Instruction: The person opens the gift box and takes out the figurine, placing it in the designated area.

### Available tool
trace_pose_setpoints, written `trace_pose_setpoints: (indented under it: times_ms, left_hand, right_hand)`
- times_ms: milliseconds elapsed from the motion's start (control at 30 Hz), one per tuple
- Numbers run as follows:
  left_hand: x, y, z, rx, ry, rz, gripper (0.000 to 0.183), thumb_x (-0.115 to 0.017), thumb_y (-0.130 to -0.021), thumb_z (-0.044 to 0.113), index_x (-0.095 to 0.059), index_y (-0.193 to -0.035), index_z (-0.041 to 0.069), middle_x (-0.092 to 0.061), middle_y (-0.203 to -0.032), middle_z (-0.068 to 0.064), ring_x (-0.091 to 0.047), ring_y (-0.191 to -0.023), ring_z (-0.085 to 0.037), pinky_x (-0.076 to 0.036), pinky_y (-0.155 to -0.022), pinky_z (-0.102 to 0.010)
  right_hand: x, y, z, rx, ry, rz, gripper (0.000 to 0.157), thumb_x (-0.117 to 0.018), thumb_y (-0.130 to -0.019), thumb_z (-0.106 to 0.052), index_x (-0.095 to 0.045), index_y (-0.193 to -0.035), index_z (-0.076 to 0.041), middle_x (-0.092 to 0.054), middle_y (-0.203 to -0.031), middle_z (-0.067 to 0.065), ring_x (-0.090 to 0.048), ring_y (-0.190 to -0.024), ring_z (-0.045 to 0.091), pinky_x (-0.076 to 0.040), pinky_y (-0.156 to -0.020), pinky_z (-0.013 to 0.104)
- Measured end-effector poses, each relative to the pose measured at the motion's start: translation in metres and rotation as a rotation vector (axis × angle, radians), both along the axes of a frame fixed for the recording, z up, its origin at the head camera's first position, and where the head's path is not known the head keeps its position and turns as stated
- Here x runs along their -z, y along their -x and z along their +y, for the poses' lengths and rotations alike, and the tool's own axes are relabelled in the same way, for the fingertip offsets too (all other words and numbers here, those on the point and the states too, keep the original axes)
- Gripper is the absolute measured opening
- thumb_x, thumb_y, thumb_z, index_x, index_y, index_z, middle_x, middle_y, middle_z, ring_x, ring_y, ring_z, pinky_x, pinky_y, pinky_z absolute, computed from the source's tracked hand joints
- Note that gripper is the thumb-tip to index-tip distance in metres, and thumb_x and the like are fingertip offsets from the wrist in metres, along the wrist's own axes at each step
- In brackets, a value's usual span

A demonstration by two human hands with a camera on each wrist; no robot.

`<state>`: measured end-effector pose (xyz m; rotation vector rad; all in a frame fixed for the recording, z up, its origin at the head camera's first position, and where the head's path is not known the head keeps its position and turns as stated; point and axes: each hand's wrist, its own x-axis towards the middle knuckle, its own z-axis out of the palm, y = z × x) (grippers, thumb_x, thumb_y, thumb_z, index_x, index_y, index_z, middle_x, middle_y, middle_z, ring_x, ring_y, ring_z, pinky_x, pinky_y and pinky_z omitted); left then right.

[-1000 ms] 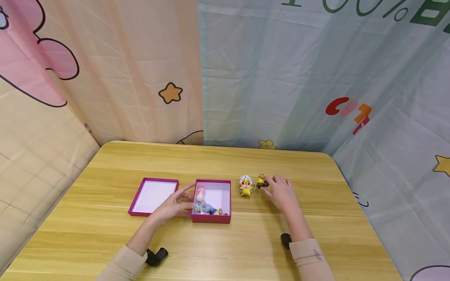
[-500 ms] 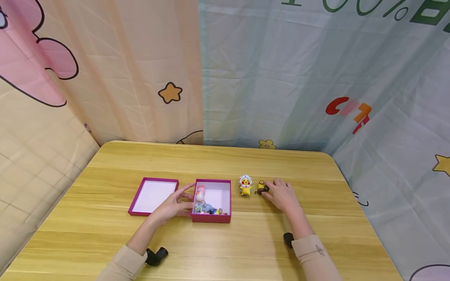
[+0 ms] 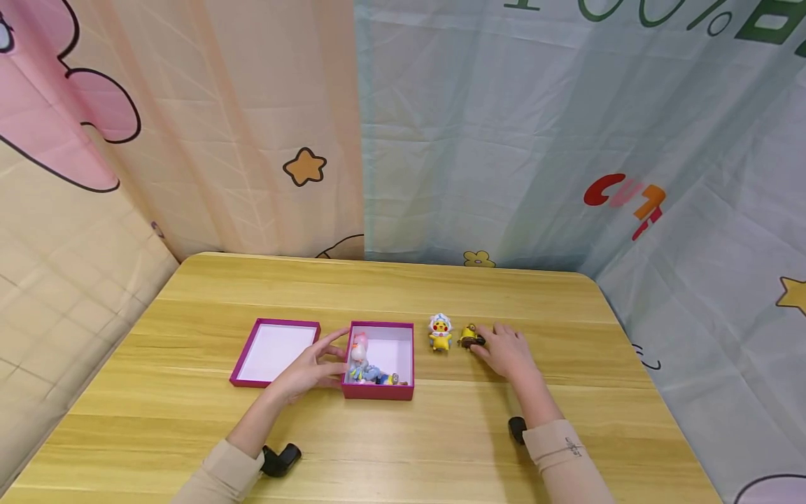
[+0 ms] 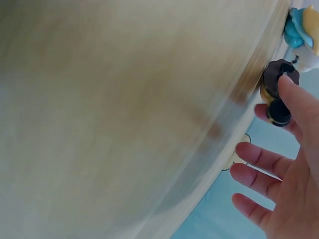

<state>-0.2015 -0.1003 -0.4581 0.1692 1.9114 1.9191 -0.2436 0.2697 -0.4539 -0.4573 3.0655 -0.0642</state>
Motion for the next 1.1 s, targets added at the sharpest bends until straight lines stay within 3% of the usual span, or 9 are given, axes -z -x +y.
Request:
trace_pose_setpoints:
  times_ms: [767, 1100]
  left_hand:
    - [-0.0006, 0.0001, 0.0001, -0.006, 0.011, -0.007, 0.067, -0.060, -0.086, 0.004, -0.028, -0.144, 0.013, -0.040, -0.115, -0.022, -0.059, -0.083, -0.022, -0.055, -0.076, -0.042]
    - [-0.0021, -0.0003, 0.0002, -0.012, 0.029, -0.011, 0.066, -0.060, -0.086, 0.004, -0.029, -0.144, 0.015, -0.040, -0.114, -0.021, -0.058, -0.084, -0.023, -0.054, -0.077, -0.042]
  right_hand:
    - [-0.0027, -0.0035, -0.0069, 0.056, -0.073, -0.015, 0.048, -0.052, -0.091, -0.039, -0.051, -0.129, -0.009, -0.052, -0.108, 0.022, -0.048, -0.107, 0.042, -0.039, -0.086, 0.058]
    - [-0.0086, -0.0040, -0.0061, 0.062, -0.021, 0.035, 0.051, -0.055, -0.090, -0.037, -0.047, -0.131, -0.007, -0.051, -0.115, 0.024, -0.046, -0.109, 0.043, -0.037, -0.087, 0.060]
